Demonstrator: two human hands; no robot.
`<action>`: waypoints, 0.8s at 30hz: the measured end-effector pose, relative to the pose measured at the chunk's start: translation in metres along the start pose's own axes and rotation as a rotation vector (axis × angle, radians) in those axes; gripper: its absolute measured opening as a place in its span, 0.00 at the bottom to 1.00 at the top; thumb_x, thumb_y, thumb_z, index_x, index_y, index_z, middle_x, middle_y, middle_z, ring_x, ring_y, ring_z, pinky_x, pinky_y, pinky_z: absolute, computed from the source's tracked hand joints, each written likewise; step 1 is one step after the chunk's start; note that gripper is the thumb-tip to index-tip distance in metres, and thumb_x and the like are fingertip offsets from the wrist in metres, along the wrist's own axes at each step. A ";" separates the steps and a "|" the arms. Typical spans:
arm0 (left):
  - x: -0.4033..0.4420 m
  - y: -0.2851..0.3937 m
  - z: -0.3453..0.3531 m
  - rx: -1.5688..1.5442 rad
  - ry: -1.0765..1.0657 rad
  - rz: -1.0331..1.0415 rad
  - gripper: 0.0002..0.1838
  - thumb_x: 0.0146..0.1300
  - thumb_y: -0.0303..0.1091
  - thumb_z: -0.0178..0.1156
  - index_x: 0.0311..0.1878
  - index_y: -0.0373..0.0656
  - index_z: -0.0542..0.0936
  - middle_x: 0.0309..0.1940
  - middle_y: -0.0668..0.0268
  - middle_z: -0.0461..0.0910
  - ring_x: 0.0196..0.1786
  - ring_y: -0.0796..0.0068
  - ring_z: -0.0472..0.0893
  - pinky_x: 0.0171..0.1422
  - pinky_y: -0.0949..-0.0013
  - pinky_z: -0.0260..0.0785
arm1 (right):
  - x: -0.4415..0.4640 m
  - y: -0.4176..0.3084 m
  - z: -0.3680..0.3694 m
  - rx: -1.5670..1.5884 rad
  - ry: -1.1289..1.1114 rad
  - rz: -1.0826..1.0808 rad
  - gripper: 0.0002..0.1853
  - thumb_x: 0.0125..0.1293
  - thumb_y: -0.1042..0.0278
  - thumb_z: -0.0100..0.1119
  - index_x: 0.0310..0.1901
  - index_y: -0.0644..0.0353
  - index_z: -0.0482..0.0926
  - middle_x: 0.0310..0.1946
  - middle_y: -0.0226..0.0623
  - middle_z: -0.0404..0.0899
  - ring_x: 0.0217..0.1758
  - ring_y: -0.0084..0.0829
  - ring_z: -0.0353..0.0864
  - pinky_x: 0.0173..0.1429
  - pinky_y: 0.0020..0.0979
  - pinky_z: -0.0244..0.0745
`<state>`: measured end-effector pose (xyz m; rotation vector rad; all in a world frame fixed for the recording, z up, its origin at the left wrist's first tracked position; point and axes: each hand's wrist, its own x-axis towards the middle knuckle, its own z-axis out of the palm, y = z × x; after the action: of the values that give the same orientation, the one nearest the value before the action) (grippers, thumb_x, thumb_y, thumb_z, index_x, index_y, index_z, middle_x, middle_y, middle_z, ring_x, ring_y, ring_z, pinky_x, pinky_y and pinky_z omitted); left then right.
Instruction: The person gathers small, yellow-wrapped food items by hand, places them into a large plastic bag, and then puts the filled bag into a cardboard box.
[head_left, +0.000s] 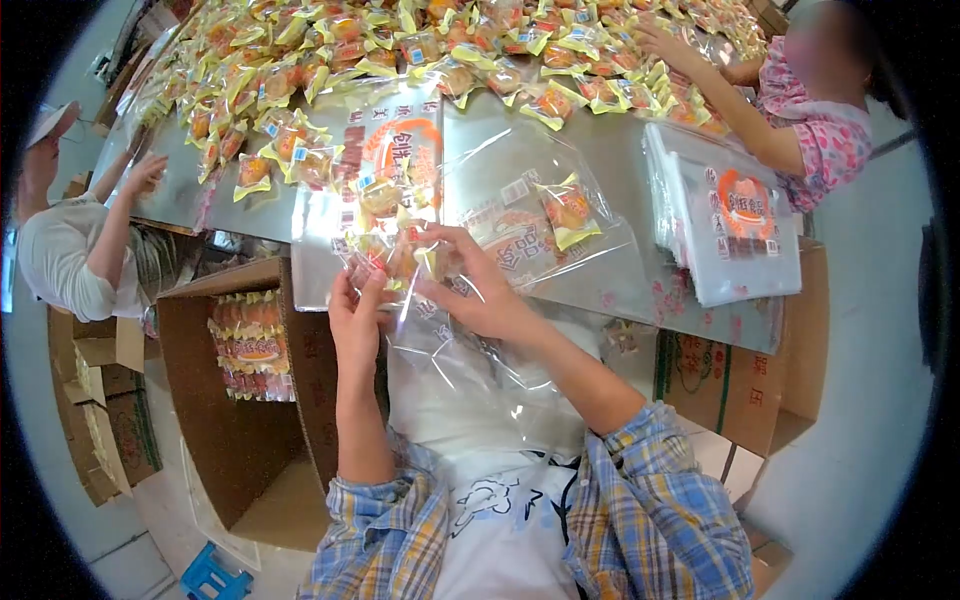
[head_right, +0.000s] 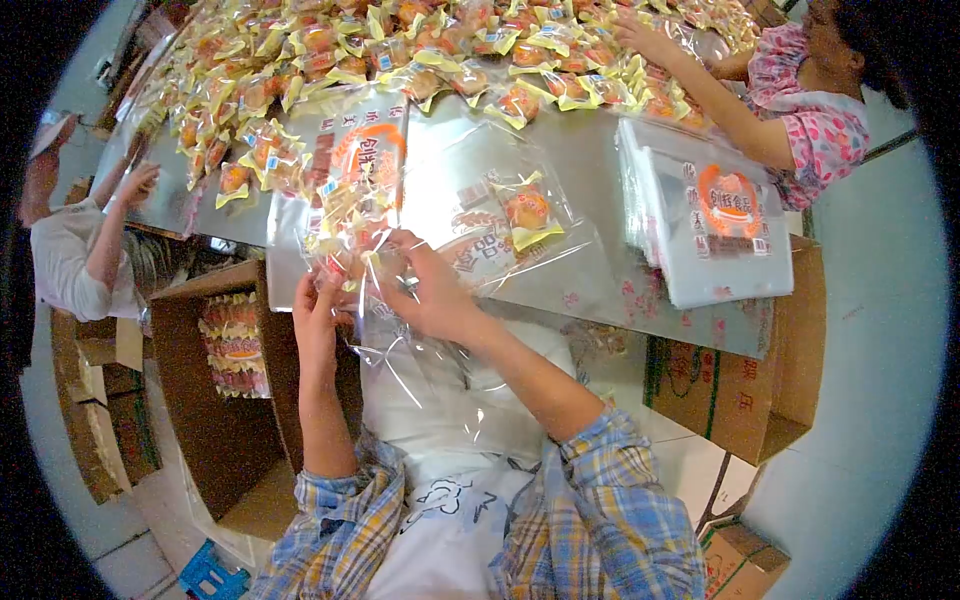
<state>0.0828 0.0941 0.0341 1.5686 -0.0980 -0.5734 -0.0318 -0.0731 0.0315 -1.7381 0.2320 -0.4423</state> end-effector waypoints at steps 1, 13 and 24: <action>0.001 -0.001 -0.002 0.002 -0.006 -0.001 0.31 0.71 0.43 0.69 0.71 0.38 0.73 0.50 0.67 0.85 0.42 0.79 0.85 0.35 0.79 0.71 | 0.005 0.003 0.006 -0.029 0.011 0.005 0.30 0.69 0.67 0.70 0.69 0.56 0.71 0.70 0.43 0.70 0.71 0.36 0.74 0.73 0.37 0.70; -0.006 0.009 0.005 0.001 -0.016 0.026 0.35 0.73 0.40 0.66 0.78 0.43 0.64 0.54 0.65 0.82 0.48 0.76 0.85 0.39 0.76 0.74 | 0.021 0.018 0.009 0.002 -0.001 -0.025 0.30 0.61 0.83 0.64 0.67 0.57 0.75 0.67 0.43 0.71 0.69 0.39 0.77 0.68 0.36 0.81; -0.013 0.025 0.066 0.023 -0.232 0.029 0.42 0.71 0.42 0.70 0.80 0.37 0.59 0.54 0.62 0.81 0.42 0.80 0.83 0.28 0.78 0.69 | 0.008 0.011 -0.048 -0.253 0.104 -0.269 0.35 0.59 0.67 0.76 0.68 0.59 0.73 0.65 0.51 0.73 0.68 0.49 0.77 0.70 0.43 0.77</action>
<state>0.0517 0.0369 0.0631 1.5161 -0.3033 -0.7315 -0.0433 -0.1217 0.0301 -2.0068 0.1323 -0.7255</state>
